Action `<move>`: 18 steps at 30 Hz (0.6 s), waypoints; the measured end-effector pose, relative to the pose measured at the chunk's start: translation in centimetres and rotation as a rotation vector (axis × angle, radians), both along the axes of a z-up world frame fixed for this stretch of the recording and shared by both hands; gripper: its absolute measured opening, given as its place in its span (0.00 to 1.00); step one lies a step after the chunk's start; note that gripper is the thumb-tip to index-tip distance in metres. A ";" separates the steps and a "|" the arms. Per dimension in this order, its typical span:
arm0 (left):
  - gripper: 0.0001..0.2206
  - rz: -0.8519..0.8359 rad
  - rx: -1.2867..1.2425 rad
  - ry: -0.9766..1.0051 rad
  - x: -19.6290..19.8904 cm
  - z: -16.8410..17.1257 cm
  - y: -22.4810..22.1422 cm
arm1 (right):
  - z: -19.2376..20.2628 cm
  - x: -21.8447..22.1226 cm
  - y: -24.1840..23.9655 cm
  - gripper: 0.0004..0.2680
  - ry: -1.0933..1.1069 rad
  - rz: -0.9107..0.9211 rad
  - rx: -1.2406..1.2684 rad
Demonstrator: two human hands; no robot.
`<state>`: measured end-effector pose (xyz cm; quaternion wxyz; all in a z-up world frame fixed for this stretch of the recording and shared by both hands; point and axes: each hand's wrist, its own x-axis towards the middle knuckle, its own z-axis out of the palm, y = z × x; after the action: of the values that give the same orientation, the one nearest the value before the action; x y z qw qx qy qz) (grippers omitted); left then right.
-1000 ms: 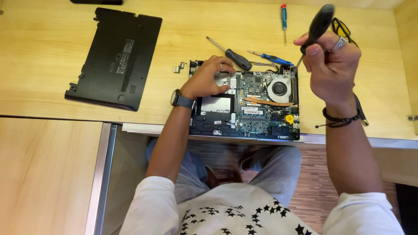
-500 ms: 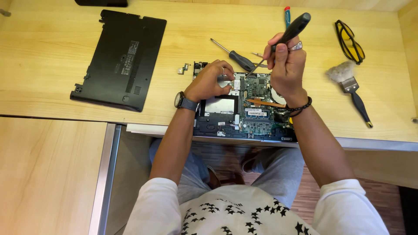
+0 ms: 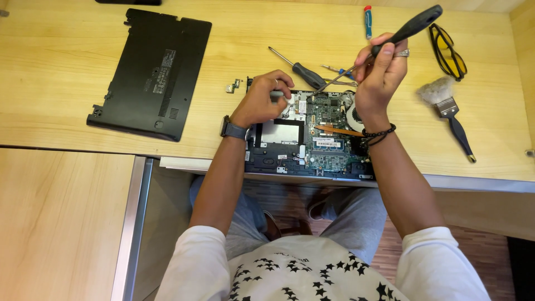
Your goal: Disassembling internal laptop components including removing a small circuit board and unscrewing the motherboard.
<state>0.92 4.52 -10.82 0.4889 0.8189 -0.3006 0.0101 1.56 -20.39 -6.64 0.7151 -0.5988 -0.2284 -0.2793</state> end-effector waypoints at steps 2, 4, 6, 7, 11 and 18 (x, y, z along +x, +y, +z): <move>0.10 0.149 -0.285 -0.168 0.1 0.4 0.4 | -1.1 1.0 -0.4 0.07 0.068 -0.006 0.145; 0.10 0.198 -0.371 -0.202 -0.7 1.9 1.3 | -1.8 1.5 -0.7 0.07 0.135 -0.032 0.207; 0.11 0.254 -0.456 -0.230 -1.4 2.5 2.3 | -2.5 1.5 -1.0 0.08 0.211 -0.054 0.269; 0.11 0.284 -0.465 -0.228 -1.5 2.6 2.7 | -2.7 1.6 -1.1 0.08 0.228 -0.069 0.276; 0.13 0.305 -0.413 -0.154 -2.7 3.9 5.0 | -2.7 1.5 -1.4 0.08 0.227 -0.078 0.282; 0.12 0.199 0.112 -0.109 -4.0 1.6 6.1 | -2.8 1.3 -1.6 0.08 0.224 -0.072 0.290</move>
<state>-3.07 10.60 -9.20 0.4220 0.8688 -0.2441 0.0862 2.85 -22.01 -9.45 0.8043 -0.5246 -0.0831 -0.2664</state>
